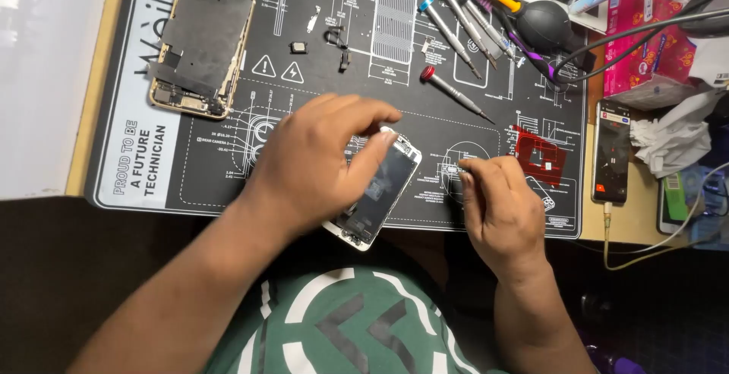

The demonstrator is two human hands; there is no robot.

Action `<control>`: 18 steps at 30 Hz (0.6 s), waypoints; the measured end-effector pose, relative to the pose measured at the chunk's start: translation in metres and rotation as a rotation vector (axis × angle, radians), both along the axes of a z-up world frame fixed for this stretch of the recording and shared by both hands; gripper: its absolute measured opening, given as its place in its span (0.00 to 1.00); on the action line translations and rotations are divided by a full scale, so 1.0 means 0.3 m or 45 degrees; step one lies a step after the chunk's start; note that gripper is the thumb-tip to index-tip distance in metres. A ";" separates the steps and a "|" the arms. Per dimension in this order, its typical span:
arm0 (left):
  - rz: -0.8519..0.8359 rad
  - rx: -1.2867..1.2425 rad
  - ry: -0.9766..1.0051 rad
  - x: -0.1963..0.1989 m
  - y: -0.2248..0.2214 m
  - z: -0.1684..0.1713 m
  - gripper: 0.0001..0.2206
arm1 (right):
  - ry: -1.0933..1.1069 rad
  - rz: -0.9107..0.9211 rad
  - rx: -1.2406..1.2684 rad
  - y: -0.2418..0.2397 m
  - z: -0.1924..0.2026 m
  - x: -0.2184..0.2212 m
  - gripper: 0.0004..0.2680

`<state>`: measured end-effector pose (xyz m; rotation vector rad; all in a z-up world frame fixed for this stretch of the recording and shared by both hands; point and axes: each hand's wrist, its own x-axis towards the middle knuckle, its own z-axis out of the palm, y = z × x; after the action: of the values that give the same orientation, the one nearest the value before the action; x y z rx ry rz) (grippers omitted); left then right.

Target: Assembling internal components like the front camera and sensors onto a new mobile phone screen assembly using tweezers and a spudger.

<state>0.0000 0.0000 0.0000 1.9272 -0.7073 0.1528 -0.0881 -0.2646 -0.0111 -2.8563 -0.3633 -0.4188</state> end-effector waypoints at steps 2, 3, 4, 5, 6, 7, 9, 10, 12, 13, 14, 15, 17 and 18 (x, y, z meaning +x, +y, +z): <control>0.087 0.188 0.017 -0.088 0.018 0.033 0.15 | 0.057 -0.077 -0.040 0.023 -0.008 0.004 0.10; 0.177 0.365 0.034 -0.130 0.022 0.049 0.22 | 0.115 -0.152 -0.091 0.030 -0.008 0.006 0.13; 0.169 0.365 0.030 -0.168 0.018 0.026 0.22 | 0.113 -0.160 -0.089 0.028 -0.025 -0.006 0.13; 0.210 0.525 -0.056 -0.207 0.015 0.003 0.33 | 0.079 0.042 -0.161 0.028 -0.041 -0.015 0.17; 0.252 0.684 -0.142 -0.246 0.015 -0.020 0.44 | 0.045 0.245 -0.232 0.029 -0.058 -0.024 0.21; 0.258 0.688 -0.147 -0.260 0.014 -0.033 0.44 | 0.038 0.250 -0.229 0.044 -0.014 -0.029 0.21; 0.233 0.788 -0.217 -0.292 0.017 -0.061 0.50 | 0.359 1.060 0.312 0.077 0.072 -0.046 0.14; 0.237 0.793 -0.217 -0.295 0.015 -0.058 0.50 | 0.357 1.066 0.315 0.075 0.077 -0.035 0.14; 0.274 0.855 -0.280 -0.297 0.007 -0.049 0.49 | 0.211 0.874 0.377 0.068 0.091 -0.020 0.09; 0.279 0.857 -0.291 -0.295 0.001 -0.046 0.49 | 0.199 0.877 0.375 0.044 0.062 -0.012 0.09; 0.281 0.854 -0.292 -0.293 -0.004 -0.042 0.47 | 0.117 0.624 0.117 0.022 0.033 -0.005 0.10; 0.286 0.858 -0.288 -0.295 -0.004 -0.038 0.45 | 0.038 0.371 -0.128 0.006 0.000 0.003 0.13; 0.271 0.801 -0.282 -0.300 -0.002 -0.047 0.43 | 0.157 0.636 0.088 0.047 0.059 -0.012 0.10; 0.247 0.735 -0.270 -0.300 0.000 -0.051 0.41 | 0.286 0.894 0.295 0.068 0.088 -0.016 0.08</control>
<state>-0.0901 0.0001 -0.0152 2.5620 -0.7579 0.3024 -0.0929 -0.2440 0.0154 -2.3144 -1.1261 0.0001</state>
